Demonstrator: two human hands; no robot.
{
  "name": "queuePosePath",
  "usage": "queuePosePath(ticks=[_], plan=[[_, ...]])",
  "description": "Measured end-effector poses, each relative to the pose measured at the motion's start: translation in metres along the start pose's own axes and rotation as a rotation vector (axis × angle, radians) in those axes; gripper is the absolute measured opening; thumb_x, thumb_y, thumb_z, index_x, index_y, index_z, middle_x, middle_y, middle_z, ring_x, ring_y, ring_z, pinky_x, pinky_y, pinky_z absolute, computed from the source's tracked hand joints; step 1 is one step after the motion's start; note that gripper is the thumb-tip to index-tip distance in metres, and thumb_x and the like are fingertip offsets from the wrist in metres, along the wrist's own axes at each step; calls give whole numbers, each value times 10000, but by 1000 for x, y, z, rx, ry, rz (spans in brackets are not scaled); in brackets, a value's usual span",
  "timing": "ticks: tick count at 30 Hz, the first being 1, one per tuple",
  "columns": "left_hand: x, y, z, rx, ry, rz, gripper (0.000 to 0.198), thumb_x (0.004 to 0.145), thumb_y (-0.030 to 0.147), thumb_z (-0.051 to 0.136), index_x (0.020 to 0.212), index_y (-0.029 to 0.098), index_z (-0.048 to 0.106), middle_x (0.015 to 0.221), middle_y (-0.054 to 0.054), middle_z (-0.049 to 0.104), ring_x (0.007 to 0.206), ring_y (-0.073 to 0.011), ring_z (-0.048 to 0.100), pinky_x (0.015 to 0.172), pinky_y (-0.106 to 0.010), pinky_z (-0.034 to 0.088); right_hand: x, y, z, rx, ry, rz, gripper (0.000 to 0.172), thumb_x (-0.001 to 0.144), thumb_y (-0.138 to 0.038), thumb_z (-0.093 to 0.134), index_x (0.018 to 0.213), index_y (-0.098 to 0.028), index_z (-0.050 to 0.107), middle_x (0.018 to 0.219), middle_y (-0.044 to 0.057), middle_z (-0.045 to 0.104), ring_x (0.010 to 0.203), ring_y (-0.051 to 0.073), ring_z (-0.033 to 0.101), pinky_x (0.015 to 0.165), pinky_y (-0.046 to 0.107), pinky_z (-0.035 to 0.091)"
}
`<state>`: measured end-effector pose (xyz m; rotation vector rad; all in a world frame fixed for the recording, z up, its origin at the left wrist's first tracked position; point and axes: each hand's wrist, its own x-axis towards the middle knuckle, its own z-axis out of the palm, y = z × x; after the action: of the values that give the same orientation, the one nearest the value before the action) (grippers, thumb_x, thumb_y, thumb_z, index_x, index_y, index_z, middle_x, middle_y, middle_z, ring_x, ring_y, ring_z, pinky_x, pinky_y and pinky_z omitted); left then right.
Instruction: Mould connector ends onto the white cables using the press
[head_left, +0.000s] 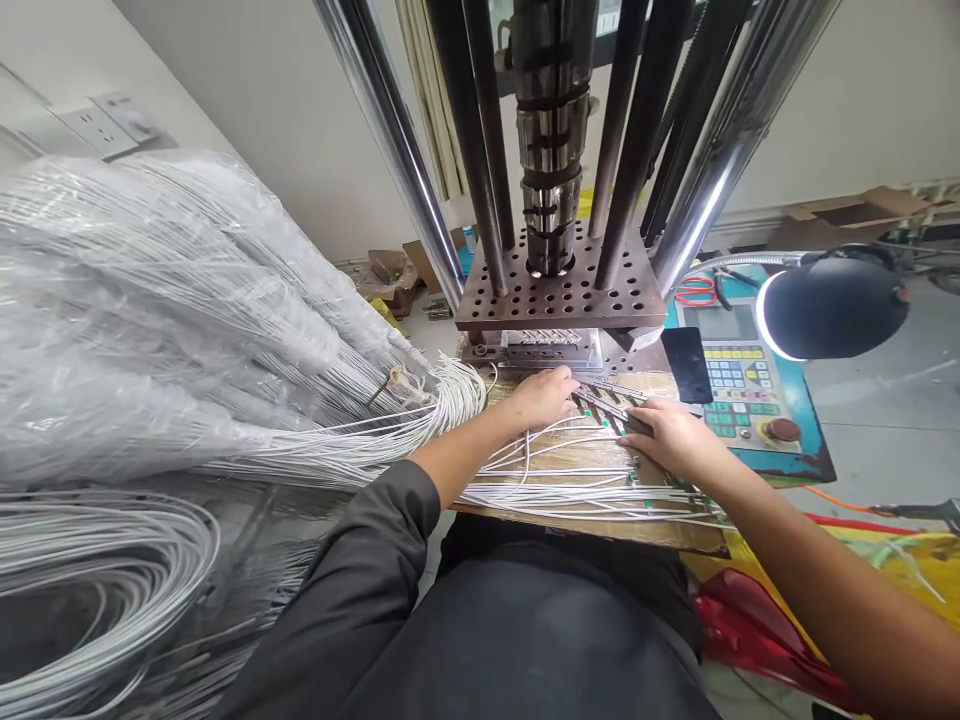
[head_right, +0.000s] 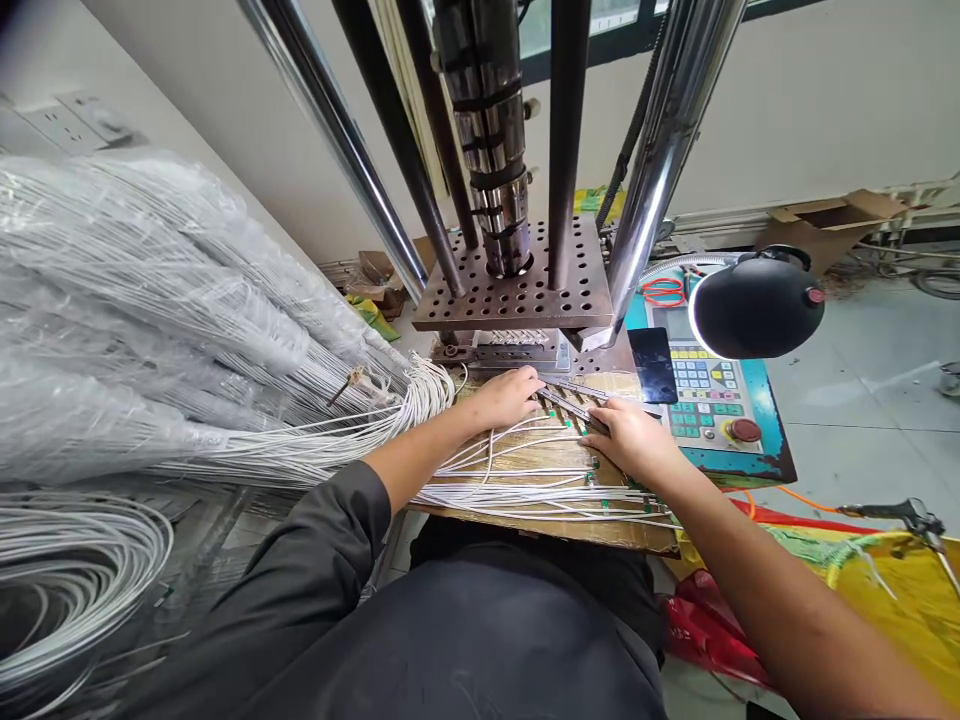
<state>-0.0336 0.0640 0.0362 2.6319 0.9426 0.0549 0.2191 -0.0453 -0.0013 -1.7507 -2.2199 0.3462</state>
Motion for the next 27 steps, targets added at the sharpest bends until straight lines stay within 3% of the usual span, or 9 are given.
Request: queuePosePath(ticks=[7, 12, 15, 19, 22, 27], plan=[[-6, 6, -2, 80, 1, -37, 261, 876, 344, 666, 1098, 208, 664, 1196, -121, 596, 1205, -316, 491, 1052, -427, 423, -9, -1, 1, 86, 7, -10, 359, 885, -529, 622, 1109, -271, 731, 1009, 83, 686, 930, 265, 686, 830, 378, 550], [-10, -4, -1, -98, -7, -18, 353, 859, 380, 674, 1171, 217, 652, 1213, -105, 632, 1196, -291, 522, 1079, -416, 424, -6, -7, -8, 84, -44, -2, 350, 881, -508, 629, 1127, -280, 733, 1041, 77, 713, 946, 262, 694, 832, 368, 557], [-16, -11, -2, -211, 51, -33, 410, 854, 402, 694, 1199, 183, 660, 1244, -124, 639, 1212, -279, 544, 1105, -393, 419, 4, -9, -17, 64, -10, 6, 386, 878, -509, 631, 1158, -268, 742, 1085, 85, 719, 962, 279, 699, 840, 386, 564], [-19, -24, -14, -277, 185, -152, 486, 892, 448, 658, 1284, 161, 652, 1343, -144, 613, 1287, -300, 518, 1137, -418, 403, 38, -5, -24, 81, 81, -12, 447, 844, -517, 670, 1194, -252, 756, 1091, 92, 724, 978, 299, 698, 866, 407, 565], [-8, -43, -28, -277, 259, -250, 546, 926, 517, 609, 1360, 187, 618, 1440, -137, 568, 1368, -326, 463, 1178, -445, 359, 79, 2, -23, 163, 134, 84, 476, 768, -516, 747, 1154, -238, 774, 1032, 97, 746, 970, 329, 703, 868, 437, 573], [25, -78, -43, -304, 250, -425, 542, 905, 526, 643, 1325, 184, 635, 1403, -144, 618, 1363, -369, 488, 1169, -437, 356, 144, 11, -26, 356, 203, 13, 380, 741, -423, 793, 1084, -265, 748, 1127, 70, 756, 1117, 350, 650, 989, 530, 537]])
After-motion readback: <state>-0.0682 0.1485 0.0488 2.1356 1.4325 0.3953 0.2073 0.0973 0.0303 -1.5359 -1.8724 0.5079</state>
